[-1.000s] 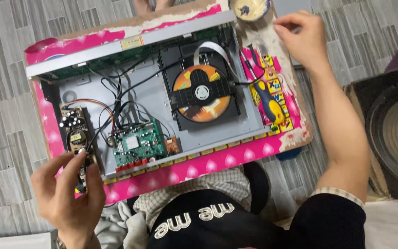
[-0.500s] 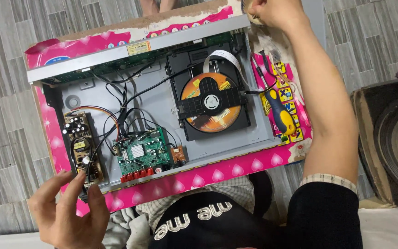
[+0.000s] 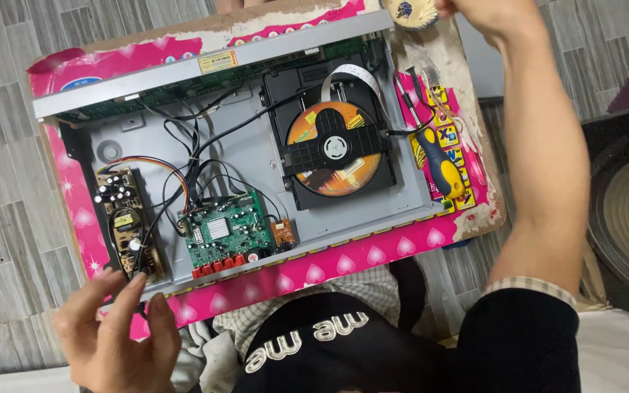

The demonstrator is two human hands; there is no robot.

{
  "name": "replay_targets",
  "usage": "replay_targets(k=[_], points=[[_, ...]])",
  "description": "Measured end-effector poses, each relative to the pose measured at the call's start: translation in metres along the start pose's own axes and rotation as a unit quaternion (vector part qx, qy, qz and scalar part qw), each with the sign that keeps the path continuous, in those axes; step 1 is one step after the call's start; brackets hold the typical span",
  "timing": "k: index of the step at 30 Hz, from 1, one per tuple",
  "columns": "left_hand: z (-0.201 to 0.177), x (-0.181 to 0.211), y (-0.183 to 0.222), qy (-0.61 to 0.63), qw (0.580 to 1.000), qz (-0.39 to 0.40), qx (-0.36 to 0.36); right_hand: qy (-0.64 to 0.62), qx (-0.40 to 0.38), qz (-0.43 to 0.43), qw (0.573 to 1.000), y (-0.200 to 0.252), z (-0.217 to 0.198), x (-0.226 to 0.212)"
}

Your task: Repairing and cleaning the internal components of an electronic device using a cloth, brush, and screwdriver

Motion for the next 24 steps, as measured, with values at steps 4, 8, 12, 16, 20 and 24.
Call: replay_targets(k=[4,8,12,16,20,24], points=[[0.003,0.001,0.008,0.000,1.000,0.008,-0.019,-0.013,0.033,-0.040,0.999,0.087,-0.018,-0.059],[0.014,0.002,0.013,0.058,0.998,0.006,0.027,0.100,0.004,0.059,0.993,0.168,-0.010,-0.097],[0.020,0.018,0.012,0.089,0.996,-0.003,0.022,0.122,-0.023,0.031,0.992,0.202,0.005,-0.087],[0.034,0.037,0.024,0.182,0.974,0.113,-0.072,0.247,-0.062,-0.100,0.962,0.200,0.022,-0.076],[0.044,0.068,0.026,0.320,0.920,0.192,-0.117,0.272,-0.085,-0.143,0.948,0.200,0.029,-0.068],[0.062,0.062,0.065,0.339,0.912,0.180,-0.145,0.265,-0.102,-0.139,0.949,0.195,0.022,-0.021]])
Point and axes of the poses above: each hand's wrist, its own y-axis away from the middle knuckle, its own z-axis out of the palm, x = y × z, the point moved 2 cm from there along -y, towards the middle knuckle, and after that the axes turned 4 degrees about x, right-handed, at the moved point
